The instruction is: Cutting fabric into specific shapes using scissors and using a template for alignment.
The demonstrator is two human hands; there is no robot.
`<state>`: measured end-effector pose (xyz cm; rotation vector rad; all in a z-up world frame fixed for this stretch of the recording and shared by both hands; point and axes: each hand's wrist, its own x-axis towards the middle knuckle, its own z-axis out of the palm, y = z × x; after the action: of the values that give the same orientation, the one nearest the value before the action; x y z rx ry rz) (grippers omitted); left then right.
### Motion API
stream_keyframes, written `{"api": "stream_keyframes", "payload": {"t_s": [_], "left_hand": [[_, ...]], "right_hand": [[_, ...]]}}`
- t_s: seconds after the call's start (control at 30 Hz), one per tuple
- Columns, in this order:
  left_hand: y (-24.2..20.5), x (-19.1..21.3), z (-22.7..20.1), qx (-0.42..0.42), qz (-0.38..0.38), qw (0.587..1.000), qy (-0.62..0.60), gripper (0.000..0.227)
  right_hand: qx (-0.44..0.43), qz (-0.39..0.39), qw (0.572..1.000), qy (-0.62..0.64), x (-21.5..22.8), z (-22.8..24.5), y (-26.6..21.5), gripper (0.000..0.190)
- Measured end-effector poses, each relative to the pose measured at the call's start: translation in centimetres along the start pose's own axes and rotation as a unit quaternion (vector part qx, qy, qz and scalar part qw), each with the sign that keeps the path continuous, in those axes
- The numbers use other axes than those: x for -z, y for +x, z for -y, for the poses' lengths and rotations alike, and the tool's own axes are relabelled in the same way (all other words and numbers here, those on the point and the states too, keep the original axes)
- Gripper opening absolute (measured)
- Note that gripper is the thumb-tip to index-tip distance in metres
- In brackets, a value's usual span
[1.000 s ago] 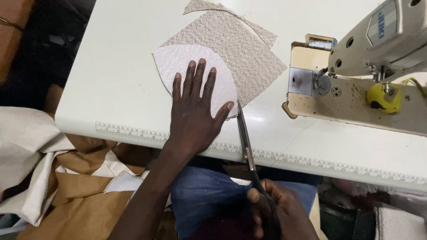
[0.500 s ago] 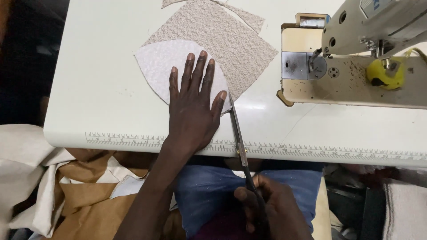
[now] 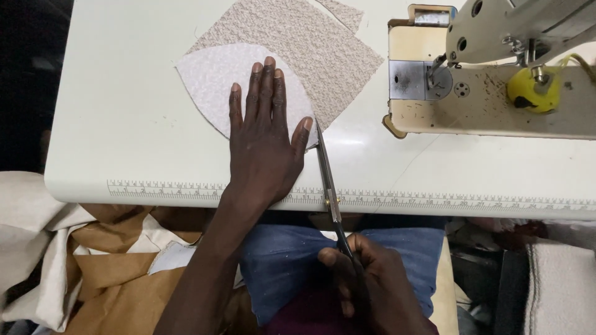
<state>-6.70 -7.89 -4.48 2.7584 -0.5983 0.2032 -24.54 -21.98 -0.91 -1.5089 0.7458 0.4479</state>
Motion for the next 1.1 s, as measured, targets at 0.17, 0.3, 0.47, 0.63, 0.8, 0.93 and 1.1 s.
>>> {"api": "stream_keyframes", "payload": {"t_s": [0.17,0.3,0.47,0.63,0.8,0.93,1.1], "left_hand": [[-0.1,-0.1,0.1,0.005,-0.010,1.000,0.011,0.075],[-0.2,-0.2,0.1,0.005,-0.009,1.000,0.001,0.074],[-0.1,0.0,0.1,0.008,0.002,1.000,0.005,0.074],[-0.2,0.1,0.1,0.008,0.006,1.000,0.009,0.074],[-0.2,0.3,0.1,0.005,0.009,1.000,0.005,0.073],[-0.1,0.6,0.0,0.005,0.005,1.000,-0.002,0.073],[-0.1,0.4,0.0,-0.003,-0.016,1.000,-0.012,0.072]], "right_hand": [[-0.009,0.010,1.000,0.017,0.4,-0.6,0.4,0.035],[-0.030,0.036,0.999,0.003,1.1,0.0,0.5,0.029],[0.000,0.048,0.999,-0.024,0.9,0.9,0.6,0.033],[0.014,0.001,0.992,-0.122,0.4,2.2,0.2,0.042],[-0.014,-0.007,1.000,-0.003,-0.2,1.7,0.5,0.036],[-0.017,-0.022,1.000,-0.002,-0.5,1.7,0.5,0.045],[0.014,0.019,1.000,-0.015,0.7,0.6,1.2,0.037]]}}
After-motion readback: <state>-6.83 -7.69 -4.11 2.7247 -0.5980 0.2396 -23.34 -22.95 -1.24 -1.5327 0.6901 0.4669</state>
